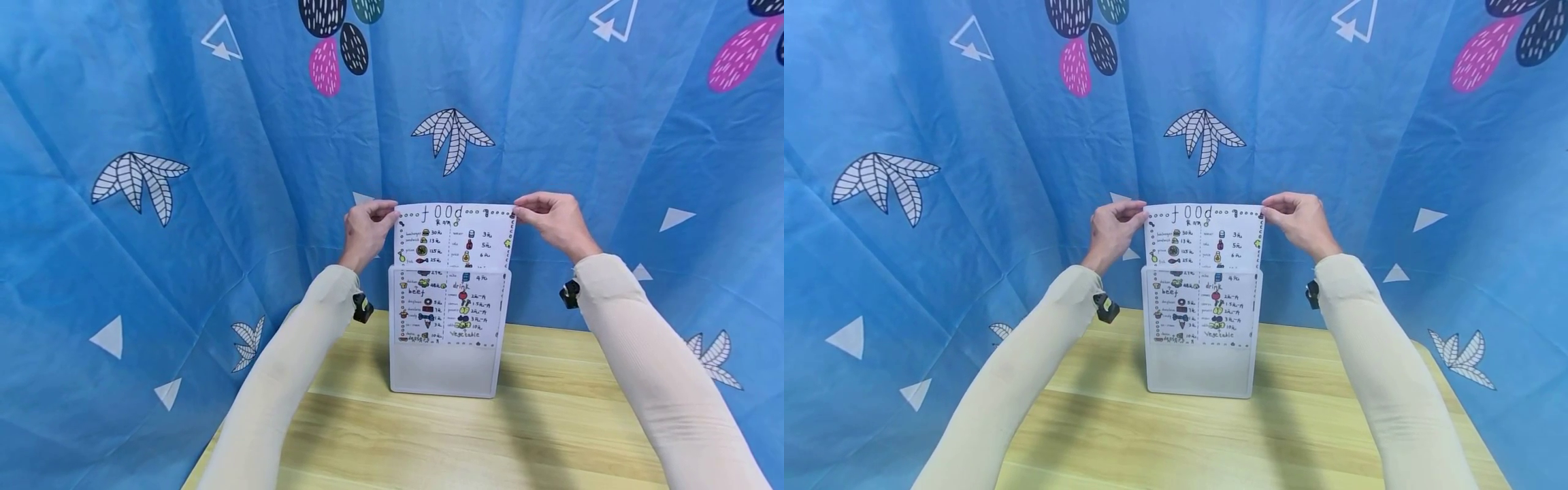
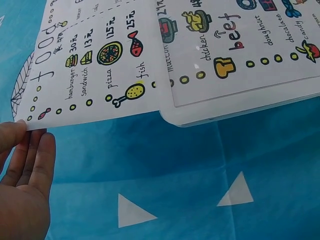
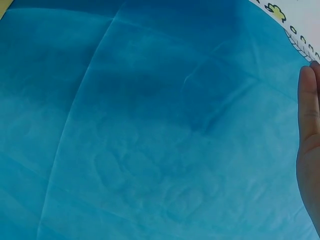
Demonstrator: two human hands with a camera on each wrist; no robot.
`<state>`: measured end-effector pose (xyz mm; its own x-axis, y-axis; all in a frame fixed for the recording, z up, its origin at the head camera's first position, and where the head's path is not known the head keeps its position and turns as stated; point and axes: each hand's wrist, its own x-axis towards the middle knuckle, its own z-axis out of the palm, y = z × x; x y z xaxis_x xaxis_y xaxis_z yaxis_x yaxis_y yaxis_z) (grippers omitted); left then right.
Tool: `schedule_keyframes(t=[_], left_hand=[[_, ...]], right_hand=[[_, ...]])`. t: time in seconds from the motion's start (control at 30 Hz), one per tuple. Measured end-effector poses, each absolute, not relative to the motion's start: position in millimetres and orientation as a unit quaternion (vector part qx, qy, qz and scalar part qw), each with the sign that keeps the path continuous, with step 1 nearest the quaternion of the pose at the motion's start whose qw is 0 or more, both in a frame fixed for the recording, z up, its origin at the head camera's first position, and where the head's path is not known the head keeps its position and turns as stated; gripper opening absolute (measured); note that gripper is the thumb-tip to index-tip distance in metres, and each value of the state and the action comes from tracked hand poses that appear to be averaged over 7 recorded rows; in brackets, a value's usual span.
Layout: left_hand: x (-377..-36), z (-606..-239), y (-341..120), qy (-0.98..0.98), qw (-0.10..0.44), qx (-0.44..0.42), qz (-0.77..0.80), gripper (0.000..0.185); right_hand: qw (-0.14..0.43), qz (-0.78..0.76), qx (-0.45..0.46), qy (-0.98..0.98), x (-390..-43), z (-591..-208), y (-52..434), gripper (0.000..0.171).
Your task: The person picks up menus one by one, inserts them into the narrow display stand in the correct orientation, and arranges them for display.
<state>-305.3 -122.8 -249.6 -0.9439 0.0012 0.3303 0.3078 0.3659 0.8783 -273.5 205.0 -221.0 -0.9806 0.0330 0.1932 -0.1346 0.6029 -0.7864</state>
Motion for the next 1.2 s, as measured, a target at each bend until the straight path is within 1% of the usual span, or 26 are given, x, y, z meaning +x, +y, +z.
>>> schedule_keyframes(t=[0.73, 1.2], left_hand=[[-302.6, -258.2, -126.4, -0.816, 0.124, -0.079, -0.559, 0.022], [-298.4, -261.0, -127.3, -0.818, 0.119, -0.081, -0.557, 0.022]], right_hand=[[0.092, 0.448, 0.041, -0.888, -271.4, -226.0, 204.4, 0.03], [0.083, 0.44, 0.037, -0.894, -267.7, -228.5, 204.4, 0.031]])
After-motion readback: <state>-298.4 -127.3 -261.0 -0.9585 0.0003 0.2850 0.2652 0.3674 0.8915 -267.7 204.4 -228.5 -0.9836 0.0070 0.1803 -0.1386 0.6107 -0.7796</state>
